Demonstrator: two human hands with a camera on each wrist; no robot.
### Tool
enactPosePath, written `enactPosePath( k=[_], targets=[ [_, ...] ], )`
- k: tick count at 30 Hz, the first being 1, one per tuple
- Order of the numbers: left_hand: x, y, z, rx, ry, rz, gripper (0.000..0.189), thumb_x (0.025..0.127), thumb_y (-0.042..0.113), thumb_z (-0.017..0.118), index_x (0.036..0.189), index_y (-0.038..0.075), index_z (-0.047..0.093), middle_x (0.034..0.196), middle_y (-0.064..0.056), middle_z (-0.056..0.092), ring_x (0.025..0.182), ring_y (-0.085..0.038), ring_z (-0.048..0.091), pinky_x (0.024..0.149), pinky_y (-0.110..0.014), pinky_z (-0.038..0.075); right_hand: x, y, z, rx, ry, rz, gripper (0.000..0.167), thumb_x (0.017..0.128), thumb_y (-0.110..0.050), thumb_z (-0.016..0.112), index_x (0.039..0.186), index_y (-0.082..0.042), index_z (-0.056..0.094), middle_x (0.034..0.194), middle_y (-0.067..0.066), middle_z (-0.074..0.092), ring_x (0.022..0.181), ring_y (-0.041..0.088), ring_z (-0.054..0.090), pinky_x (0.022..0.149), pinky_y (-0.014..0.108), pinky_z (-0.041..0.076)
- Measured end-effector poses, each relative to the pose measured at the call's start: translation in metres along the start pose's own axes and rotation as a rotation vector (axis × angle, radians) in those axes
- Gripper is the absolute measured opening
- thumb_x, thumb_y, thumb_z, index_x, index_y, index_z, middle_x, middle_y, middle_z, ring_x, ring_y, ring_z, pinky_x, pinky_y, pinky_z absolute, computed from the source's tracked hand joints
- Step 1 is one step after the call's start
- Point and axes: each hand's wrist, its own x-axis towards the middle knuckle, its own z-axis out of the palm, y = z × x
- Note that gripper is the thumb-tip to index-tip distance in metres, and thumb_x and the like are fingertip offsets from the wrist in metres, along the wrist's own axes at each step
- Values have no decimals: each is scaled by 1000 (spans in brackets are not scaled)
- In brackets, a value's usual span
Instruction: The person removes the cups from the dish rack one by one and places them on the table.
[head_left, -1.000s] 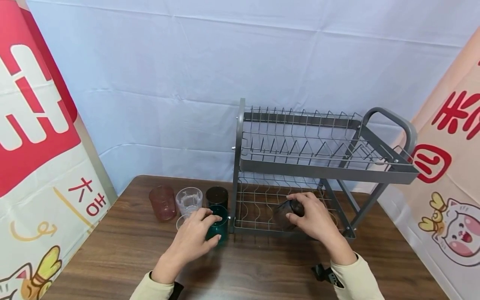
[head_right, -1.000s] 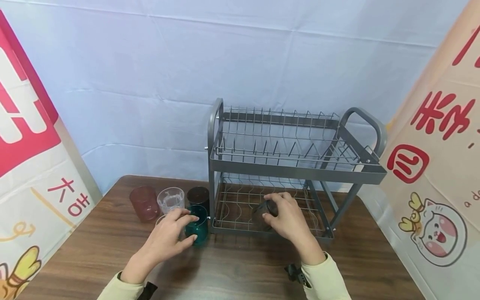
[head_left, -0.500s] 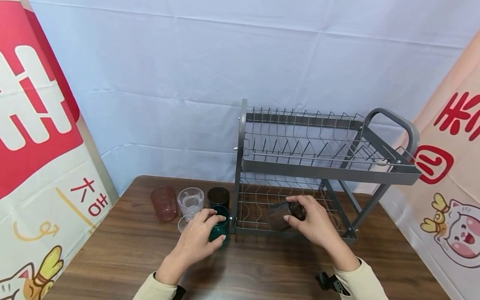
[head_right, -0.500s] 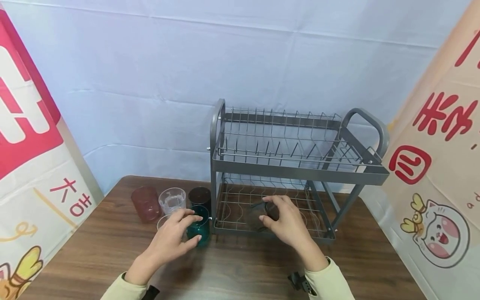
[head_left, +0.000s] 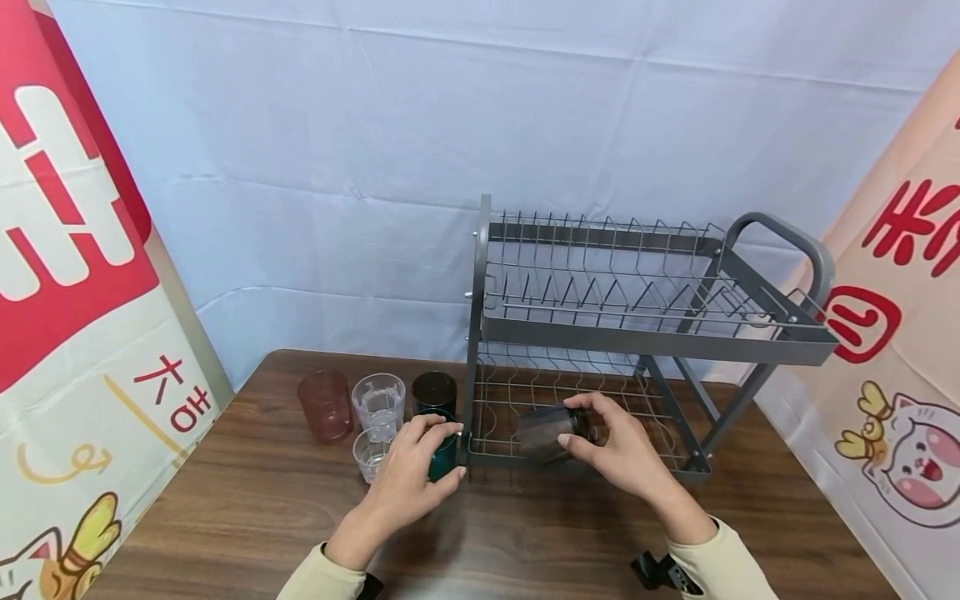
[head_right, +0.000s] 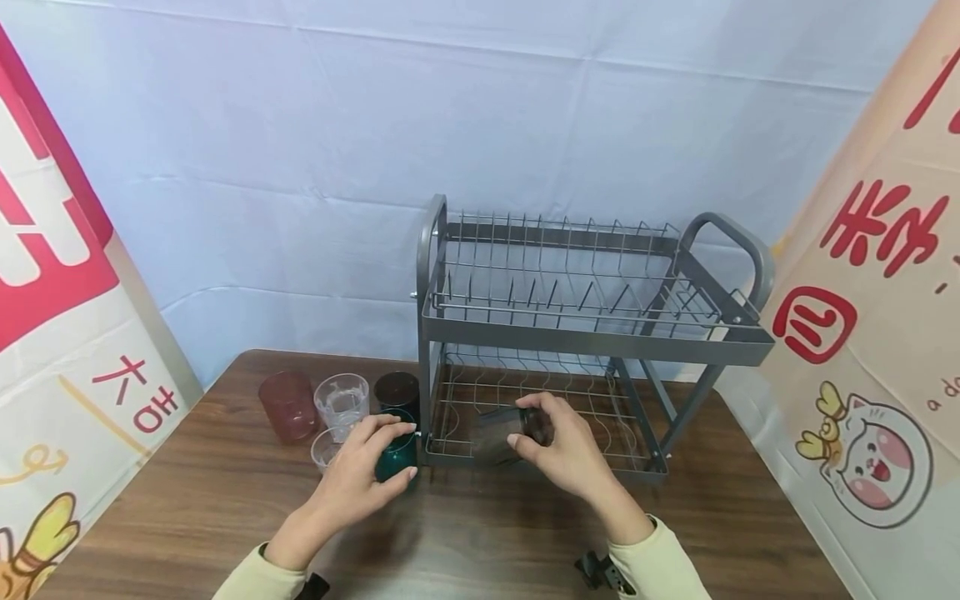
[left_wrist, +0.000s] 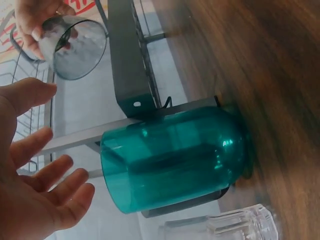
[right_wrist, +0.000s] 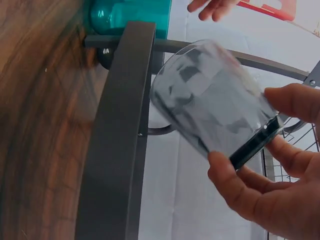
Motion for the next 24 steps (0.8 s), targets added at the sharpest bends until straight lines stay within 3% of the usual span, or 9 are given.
enactPosePath(
  k=[8,11,20,24],
  targets=[
    [0,1,6,-27,52,17,57,74,23,77,125,12,55,119,-10,48,107,-22,49,78,-41,47,-1,1,7,230,-72,11,40,83,-13,71,118,-7,54,106,11,57,87,23,60,63,34,48],
    [0,2,8,-60,58,14,61,73,24,77,128,13,53,119,-8,47,106,-20,49,79,-40,47,0,2,11,268,-73,2,39,82,-6,69,118,-4,53,108,13,56,89,26,59,65,33,48],
    [4,8,11,-175,42,32,70,72,29,79,133,15,47,124,-6,44,111,-18,47,83,-41,46,-2,-1,24,404,-53,-23,38,81,-5,70,116,-5,55,110,11,55,96,27,54,78,36,46],
    [5,10,13,-250,4,30,75,72,34,79,136,19,43,126,-4,42,110,-20,48,83,-39,46,-4,-2,30,450,-22,-28,37,81,-4,69,115,-3,55,110,13,56,98,29,52,77,35,47]
  ],
)
